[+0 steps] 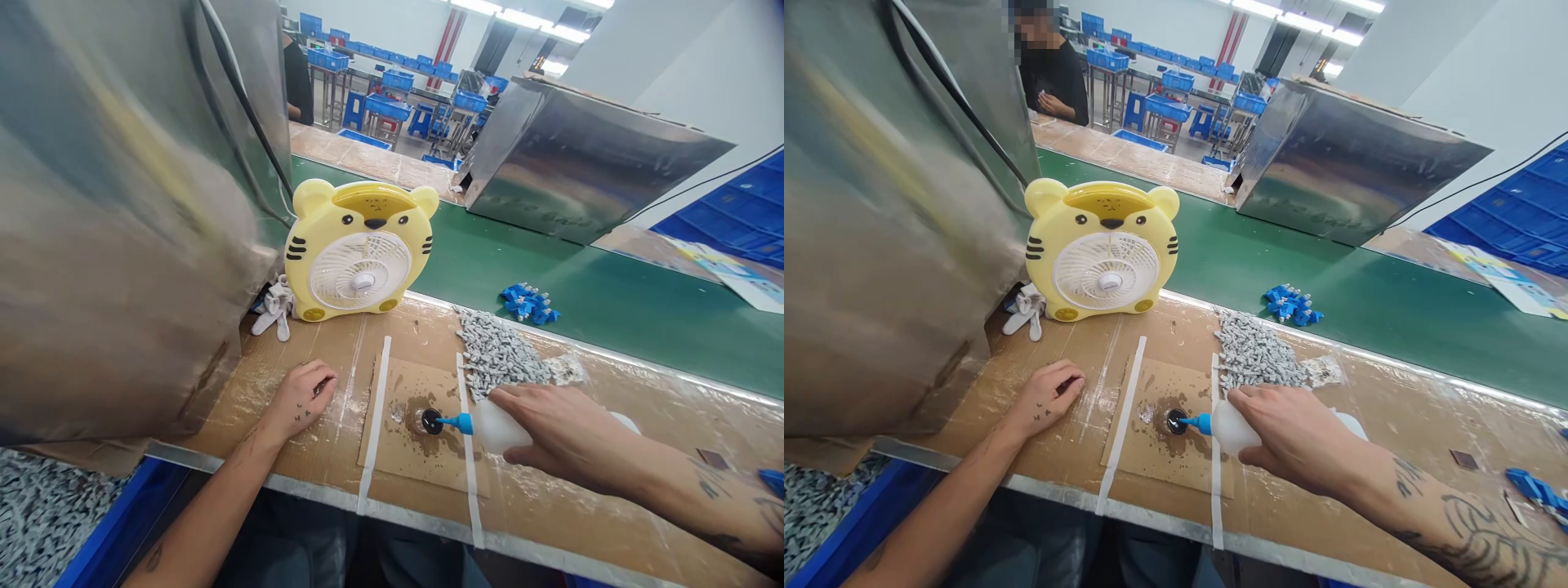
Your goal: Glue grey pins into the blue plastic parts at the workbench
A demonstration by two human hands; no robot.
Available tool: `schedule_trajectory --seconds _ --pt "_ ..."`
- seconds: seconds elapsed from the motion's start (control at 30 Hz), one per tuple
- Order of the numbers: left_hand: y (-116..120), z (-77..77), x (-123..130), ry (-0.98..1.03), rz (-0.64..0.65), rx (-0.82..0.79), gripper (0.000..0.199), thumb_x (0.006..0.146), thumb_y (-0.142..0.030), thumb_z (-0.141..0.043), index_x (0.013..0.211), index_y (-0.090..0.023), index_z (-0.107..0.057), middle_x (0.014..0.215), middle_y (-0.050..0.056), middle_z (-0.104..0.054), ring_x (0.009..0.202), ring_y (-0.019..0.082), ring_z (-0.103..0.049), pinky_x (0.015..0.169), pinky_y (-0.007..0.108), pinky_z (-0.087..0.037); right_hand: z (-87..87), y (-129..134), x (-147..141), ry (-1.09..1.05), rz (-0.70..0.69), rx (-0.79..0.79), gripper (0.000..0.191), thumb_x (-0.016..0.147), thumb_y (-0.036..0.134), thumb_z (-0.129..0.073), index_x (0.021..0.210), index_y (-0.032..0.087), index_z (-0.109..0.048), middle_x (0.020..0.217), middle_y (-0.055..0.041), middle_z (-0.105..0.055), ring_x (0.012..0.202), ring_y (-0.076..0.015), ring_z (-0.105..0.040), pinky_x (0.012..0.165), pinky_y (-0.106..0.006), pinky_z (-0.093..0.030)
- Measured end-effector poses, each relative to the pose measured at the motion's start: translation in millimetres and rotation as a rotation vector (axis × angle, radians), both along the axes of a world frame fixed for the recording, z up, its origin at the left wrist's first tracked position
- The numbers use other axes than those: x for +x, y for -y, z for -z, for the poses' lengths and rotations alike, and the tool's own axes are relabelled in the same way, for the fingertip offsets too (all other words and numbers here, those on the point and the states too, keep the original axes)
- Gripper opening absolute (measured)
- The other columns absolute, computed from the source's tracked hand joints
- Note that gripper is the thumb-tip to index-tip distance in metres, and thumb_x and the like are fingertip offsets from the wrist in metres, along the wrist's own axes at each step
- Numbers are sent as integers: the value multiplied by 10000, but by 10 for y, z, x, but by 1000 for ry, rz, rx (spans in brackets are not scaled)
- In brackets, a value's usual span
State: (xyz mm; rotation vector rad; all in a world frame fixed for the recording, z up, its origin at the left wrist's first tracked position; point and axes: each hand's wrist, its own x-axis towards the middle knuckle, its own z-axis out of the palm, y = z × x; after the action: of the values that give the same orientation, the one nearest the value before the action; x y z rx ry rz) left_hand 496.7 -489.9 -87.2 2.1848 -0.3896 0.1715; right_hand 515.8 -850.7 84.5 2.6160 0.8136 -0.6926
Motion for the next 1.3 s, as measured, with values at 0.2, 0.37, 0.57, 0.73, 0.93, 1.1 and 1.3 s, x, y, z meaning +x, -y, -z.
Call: schedule_trajectory --seconds 0.2,0.37,0.57,0.73,0.93,1.1,1.3 --pt "0 -4 2 -7 -4 2 189 965 -182 -504 857 -181 -660 840 25 -651 788 151 -613 748 266 -449 -7 -23 -14 -13 24 19 226 786 294 -752 918 219 -585 947 -81 -710 889 -353 -685 685 -401 -464" --pt "-2 -9 -3 -13 -4 7 185 963 -180 -508 854 -180 -657 833 22 -646 778 150 -607 737 267 -447 -20 -45 -16 -18 18 31 222 783 269 -751 923 210 -589 931 -85 -708 876 -361 -687 673 -394 -454" --pt "-11 -2 -14 -17 -4 1 181 970 -178 -505 867 -188 -653 849 20 -651 791 150 -611 747 273 -448 -54 -79 -21 -52 28 35 188 805 235 -714 942 201 -590 945 -94 -704 900 -364 -686 699 -397 -459" --pt "-8 16 -16 -17 -1 -2 183 972 -183 -505 862 -192 -651 849 22 -655 799 155 -616 761 277 -452 -29 -58 -15 -58 44 32 190 805 270 -697 943 209 -581 950 -92 -695 894 -356 -685 702 -403 -463" --pt "-11 -2 -21 -34 -3 -1 188 976 -191 -501 877 -189 -661 862 24 -655 810 153 -621 761 270 -457 27 -46 -76 -44 128 74 167 786 303 -665 890 215 -569 904 -88 -675 844 -348 -678 687 -417 -459" --pt "21 -31 32 -31 -15 1 193 969 -201 -505 862 -187 -665 855 31 -663 808 158 -632 759 270 -474 68 49 -175 -31 205 160 161 800 303 -637 924 206 -604 935 -105 -685 865 -347 -669 708 -433 -468" --pt "-181 -272 -368 -42 -22 -38 197 972 -245 -523 855 -226 -680 846 25 -697 790 164 -664 738 264 -527 303 304 -335 -73 396 371 335 796 441 -700 1066 247 -656 1066 -93 -712 962 -350 -662 815 -466 -505"
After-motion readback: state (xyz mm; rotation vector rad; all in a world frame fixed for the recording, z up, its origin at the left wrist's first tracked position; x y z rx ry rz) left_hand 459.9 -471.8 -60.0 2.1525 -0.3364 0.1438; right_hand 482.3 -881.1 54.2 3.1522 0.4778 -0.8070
